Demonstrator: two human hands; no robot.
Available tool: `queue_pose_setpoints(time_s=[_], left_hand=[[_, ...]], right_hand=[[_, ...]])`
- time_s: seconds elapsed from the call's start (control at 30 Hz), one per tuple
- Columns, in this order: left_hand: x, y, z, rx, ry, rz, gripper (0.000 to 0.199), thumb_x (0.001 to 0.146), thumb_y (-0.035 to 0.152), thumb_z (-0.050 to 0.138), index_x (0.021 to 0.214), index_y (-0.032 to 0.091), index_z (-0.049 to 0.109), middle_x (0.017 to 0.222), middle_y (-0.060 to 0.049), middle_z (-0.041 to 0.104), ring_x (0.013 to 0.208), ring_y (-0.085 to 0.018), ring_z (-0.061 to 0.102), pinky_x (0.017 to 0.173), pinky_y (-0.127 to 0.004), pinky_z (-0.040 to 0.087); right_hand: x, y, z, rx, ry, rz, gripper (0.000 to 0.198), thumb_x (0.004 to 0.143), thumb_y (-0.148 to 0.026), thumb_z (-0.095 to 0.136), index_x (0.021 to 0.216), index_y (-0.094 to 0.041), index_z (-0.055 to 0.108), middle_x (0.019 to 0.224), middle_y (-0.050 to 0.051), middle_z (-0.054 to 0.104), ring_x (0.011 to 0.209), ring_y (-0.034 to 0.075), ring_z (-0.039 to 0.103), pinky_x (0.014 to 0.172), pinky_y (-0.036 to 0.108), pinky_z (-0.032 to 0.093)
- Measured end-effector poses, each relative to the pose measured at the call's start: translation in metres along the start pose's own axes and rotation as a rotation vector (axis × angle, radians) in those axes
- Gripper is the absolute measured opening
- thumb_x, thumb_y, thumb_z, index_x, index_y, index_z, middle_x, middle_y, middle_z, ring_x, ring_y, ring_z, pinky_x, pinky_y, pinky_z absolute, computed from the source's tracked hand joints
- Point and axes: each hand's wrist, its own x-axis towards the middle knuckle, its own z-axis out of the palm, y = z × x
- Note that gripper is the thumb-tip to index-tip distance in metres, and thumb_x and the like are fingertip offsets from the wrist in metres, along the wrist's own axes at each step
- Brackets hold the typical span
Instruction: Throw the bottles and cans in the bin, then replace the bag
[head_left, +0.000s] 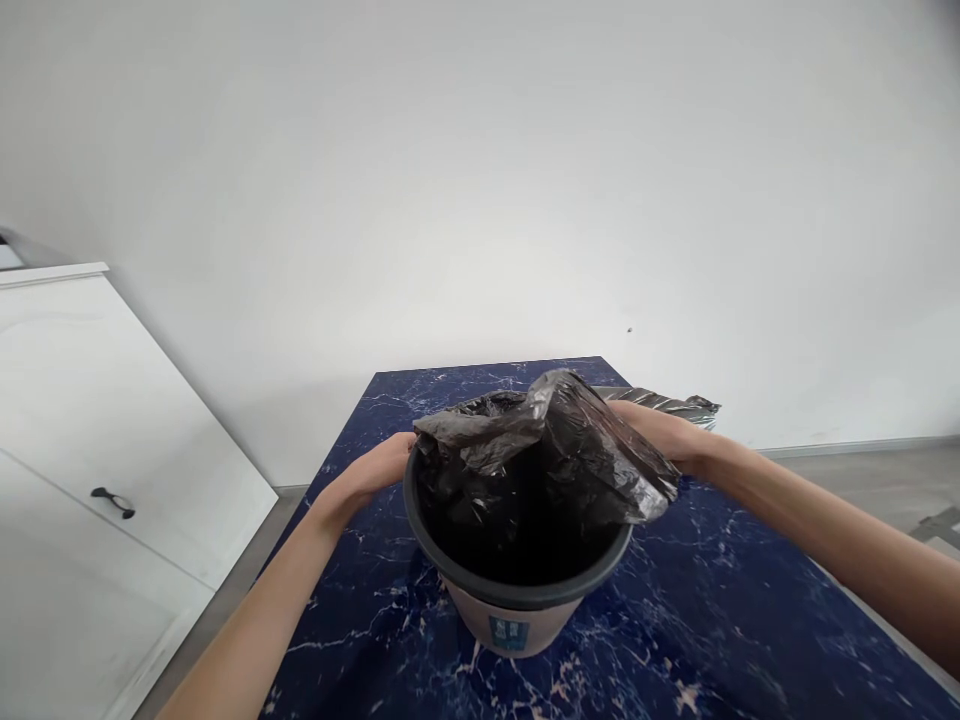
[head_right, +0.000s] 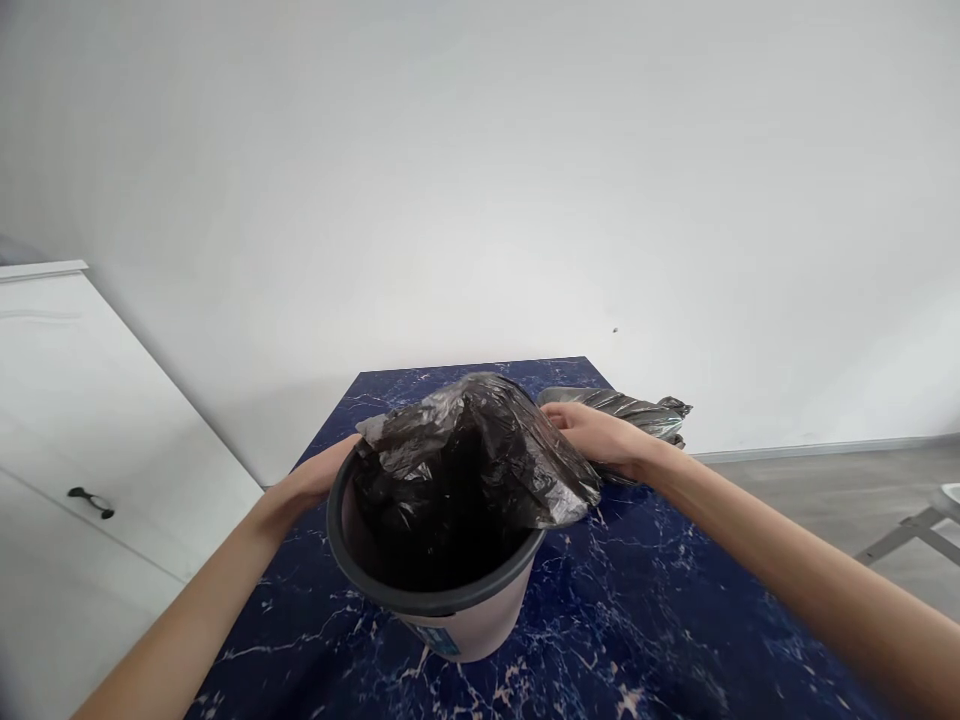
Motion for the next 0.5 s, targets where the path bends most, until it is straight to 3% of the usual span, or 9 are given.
queue_pose_setpoints(time_s=[0.07, 0.17, 0.27, 0.33, 0.43, 0.5], left_hand=[[-0.003, 0.000, -0.010, 0.013, -0.006, -0.063, 0.049, 0.076, 0.053, 0.084, 0.115, 0.024, 0.077, 0.118, -0.014, 0.082, 0.112, -0.038, 0.075, 0.091, -0.046, 0.064], [-0.012, 0.010, -0.025, -0.033, 0.196, 0.011, 0.055, 0.090, 0.050, 0.075, 0.137, 0.024, 0.065, 0.146, -0.013, 0.070, 0.139, -0.033, 0.064, 0.117, -0.047, 0.052], [-0.026, 0.026, -0.032, -0.113, 0.303, 0.227, 0.040, 0.105, 0.048, 0.058, 0.141, 0.029, 0.063, 0.153, -0.008, 0.065, 0.148, -0.027, 0.057, 0.125, -0.044, 0.044], [-0.035, 0.037, -0.031, -0.072, 0.228, 0.307, 0.042, 0.107, 0.053, 0.054, 0.142, 0.032, 0.064, 0.148, -0.008, 0.068, 0.145, -0.029, 0.058, 0.124, -0.046, 0.045], [-0.045, 0.046, -0.026, 0.114, 0.062, 0.350, 0.045, 0.099, 0.057, 0.069, 0.139, 0.036, 0.069, 0.130, -0.007, 0.074, 0.129, -0.032, 0.066, 0.116, -0.050, 0.051], [-0.049, 0.047, -0.024, 0.210, 0.049, 0.421, 0.031, 0.094, 0.053, 0.078, 0.121, 0.037, 0.078, 0.115, -0.005, 0.075, 0.116, -0.030, 0.067, 0.107, -0.049, 0.055]], right_hand=[[-0.011, -0.006, -0.005, -0.112, 0.205, -0.051, 0.057, 0.079, -0.063, 0.084, 0.117, -0.022, 0.075, 0.119, 0.013, 0.081, 0.115, 0.037, 0.076, 0.100, 0.057, 0.062], [-0.034, -0.024, -0.007, -0.281, 0.531, -0.211, 0.059, 0.094, -0.070, 0.067, 0.128, -0.022, 0.071, 0.133, 0.017, 0.075, 0.124, 0.036, 0.072, 0.105, 0.059, 0.060], [-0.059, -0.041, 0.001, -0.376, 0.501, -0.322, 0.054, 0.100, -0.069, 0.062, 0.133, -0.028, 0.071, 0.134, 0.012, 0.075, 0.124, 0.034, 0.072, 0.099, 0.052, 0.064], [-0.071, -0.046, 0.009, -0.435, 0.440, -0.352, 0.054, 0.098, -0.066, 0.067, 0.141, -0.034, 0.067, 0.129, 0.010, 0.078, 0.115, 0.034, 0.076, 0.085, 0.047, 0.067], [-0.082, -0.046, 0.022, -0.501, 0.420, -0.401, 0.056, 0.094, -0.061, 0.075, 0.145, -0.041, 0.065, 0.116, 0.007, 0.081, 0.096, 0.034, 0.079, 0.069, 0.046, 0.068], [-0.088, -0.045, 0.028, -0.538, 0.443, -0.457, 0.048, 0.094, -0.058, 0.075, 0.140, -0.043, 0.068, 0.111, 0.005, 0.081, 0.092, 0.033, 0.079, 0.065, 0.044, 0.068]])
